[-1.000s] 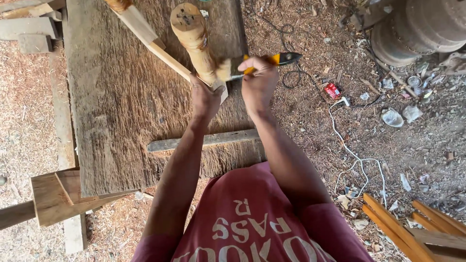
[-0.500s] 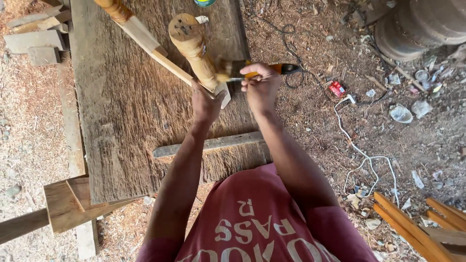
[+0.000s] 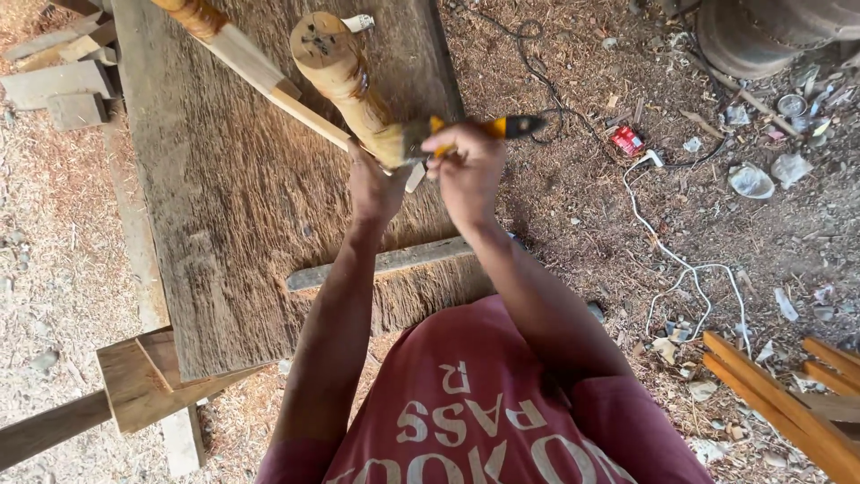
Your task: The person applies a dark wood stain to a wooden frame using a paintbrush. They dip the brush into a can of stain and coat the frame's legs and connecting pieces, rotating the frame to access different sides.
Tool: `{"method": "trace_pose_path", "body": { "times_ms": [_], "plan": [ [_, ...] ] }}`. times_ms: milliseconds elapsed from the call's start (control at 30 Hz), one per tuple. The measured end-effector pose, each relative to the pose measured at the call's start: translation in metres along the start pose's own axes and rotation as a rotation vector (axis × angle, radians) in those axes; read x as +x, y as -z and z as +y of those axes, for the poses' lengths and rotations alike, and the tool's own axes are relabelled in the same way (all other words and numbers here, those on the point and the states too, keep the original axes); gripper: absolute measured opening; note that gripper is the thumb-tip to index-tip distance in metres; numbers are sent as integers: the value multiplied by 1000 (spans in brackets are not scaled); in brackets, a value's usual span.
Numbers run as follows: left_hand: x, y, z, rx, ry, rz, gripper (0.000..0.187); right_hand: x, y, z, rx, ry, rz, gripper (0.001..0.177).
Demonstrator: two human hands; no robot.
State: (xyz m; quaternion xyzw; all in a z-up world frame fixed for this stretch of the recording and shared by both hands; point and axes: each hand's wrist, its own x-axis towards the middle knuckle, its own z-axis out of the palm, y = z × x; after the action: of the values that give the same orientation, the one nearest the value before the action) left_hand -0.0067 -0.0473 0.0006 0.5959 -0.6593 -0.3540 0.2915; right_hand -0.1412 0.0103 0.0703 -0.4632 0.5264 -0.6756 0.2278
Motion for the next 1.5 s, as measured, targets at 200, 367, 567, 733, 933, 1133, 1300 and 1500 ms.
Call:
{"method": "trace_pose_path", "body": {
  "times_ms": [200,367,567,733,933,1133,1300,1500],
  "plan": [
    [12,-6,-26,6,-83,55,90,23,-1,19,110,20,130,36],
    [6,-6,-27,-55,-35,43,99,-42,-3,-3,53,-51,-9,32],
    [5,0,-26,-32,-55,69,97,-2,6,27,6,-3,13,24],
    [9,-3,-33,4,-93,70,86,13,-3,40,18,-15,93,31],
    [2,-13,-17,-108,-101,60,77,-43,-6,5,6,-129,-50,31],
    [13,-9,-48,-58,-82,95,85,13,3,33,-72,-101,5,29],
    [12,-5,-37,-55,-42,73,88,24,-1,27,-150,2,55,29],
    [9,-4,-35,51,149,-13,88,0,14,-14,-327,-27,-161,32]
  ]
}}
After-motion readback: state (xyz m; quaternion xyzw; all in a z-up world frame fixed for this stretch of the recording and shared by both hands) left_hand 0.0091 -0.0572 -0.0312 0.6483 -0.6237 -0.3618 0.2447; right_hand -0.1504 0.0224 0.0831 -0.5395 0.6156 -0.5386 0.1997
